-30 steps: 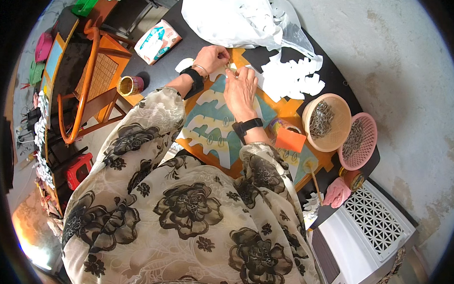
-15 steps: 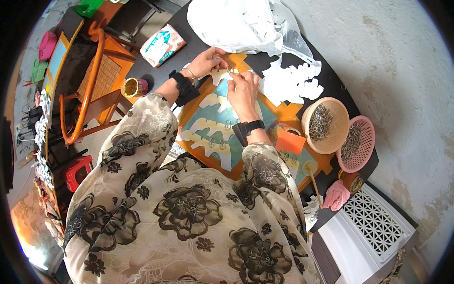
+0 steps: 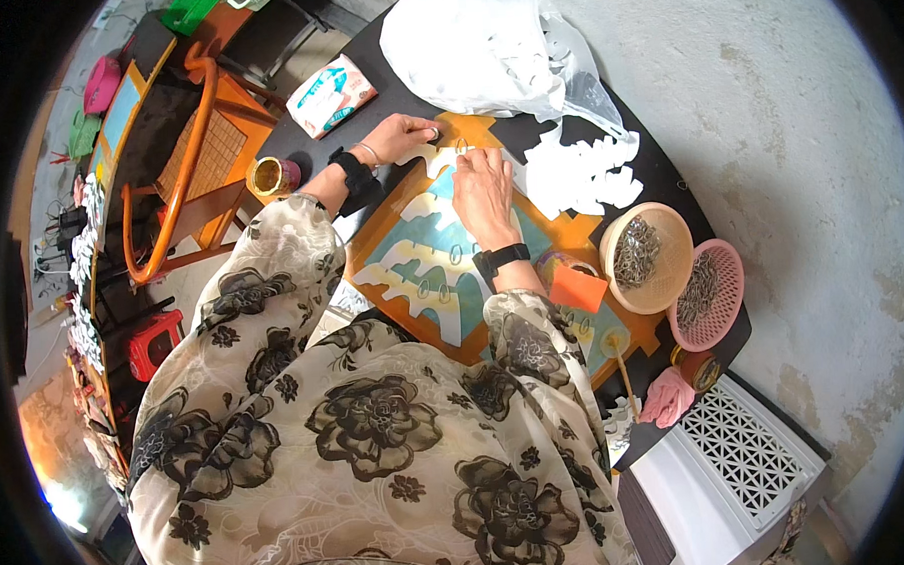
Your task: Apply glue and attach sequins or beads to fabric shoe components.
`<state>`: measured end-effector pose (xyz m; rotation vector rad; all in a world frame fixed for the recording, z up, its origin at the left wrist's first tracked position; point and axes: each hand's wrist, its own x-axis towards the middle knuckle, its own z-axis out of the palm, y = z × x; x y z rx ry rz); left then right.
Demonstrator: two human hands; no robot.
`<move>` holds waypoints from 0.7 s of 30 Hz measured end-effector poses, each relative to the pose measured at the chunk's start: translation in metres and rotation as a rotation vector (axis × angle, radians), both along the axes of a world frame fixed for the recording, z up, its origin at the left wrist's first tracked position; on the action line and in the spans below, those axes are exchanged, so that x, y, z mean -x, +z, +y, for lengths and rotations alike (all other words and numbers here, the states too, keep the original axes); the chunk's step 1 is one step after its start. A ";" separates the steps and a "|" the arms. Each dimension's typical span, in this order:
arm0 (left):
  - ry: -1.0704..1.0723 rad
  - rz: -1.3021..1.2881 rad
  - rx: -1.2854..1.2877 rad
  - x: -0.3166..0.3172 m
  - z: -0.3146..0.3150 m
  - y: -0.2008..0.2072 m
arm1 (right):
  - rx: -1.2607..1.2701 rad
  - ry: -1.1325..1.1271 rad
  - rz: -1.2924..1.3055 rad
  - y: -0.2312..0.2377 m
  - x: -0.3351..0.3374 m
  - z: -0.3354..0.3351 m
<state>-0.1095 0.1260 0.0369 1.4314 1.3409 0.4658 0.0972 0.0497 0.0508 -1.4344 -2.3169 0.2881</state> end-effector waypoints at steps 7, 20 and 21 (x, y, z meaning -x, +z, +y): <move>-0.060 0.111 -0.162 0.009 -0.004 0.006 | -0.024 0.011 0.052 0.003 0.006 0.001; 0.002 -0.007 -0.121 0.012 -0.003 0.003 | -0.058 0.007 0.093 0.009 0.002 0.000; -0.016 0.000 -0.108 0.009 -0.003 0.007 | -0.041 -0.026 0.131 0.012 0.001 -0.001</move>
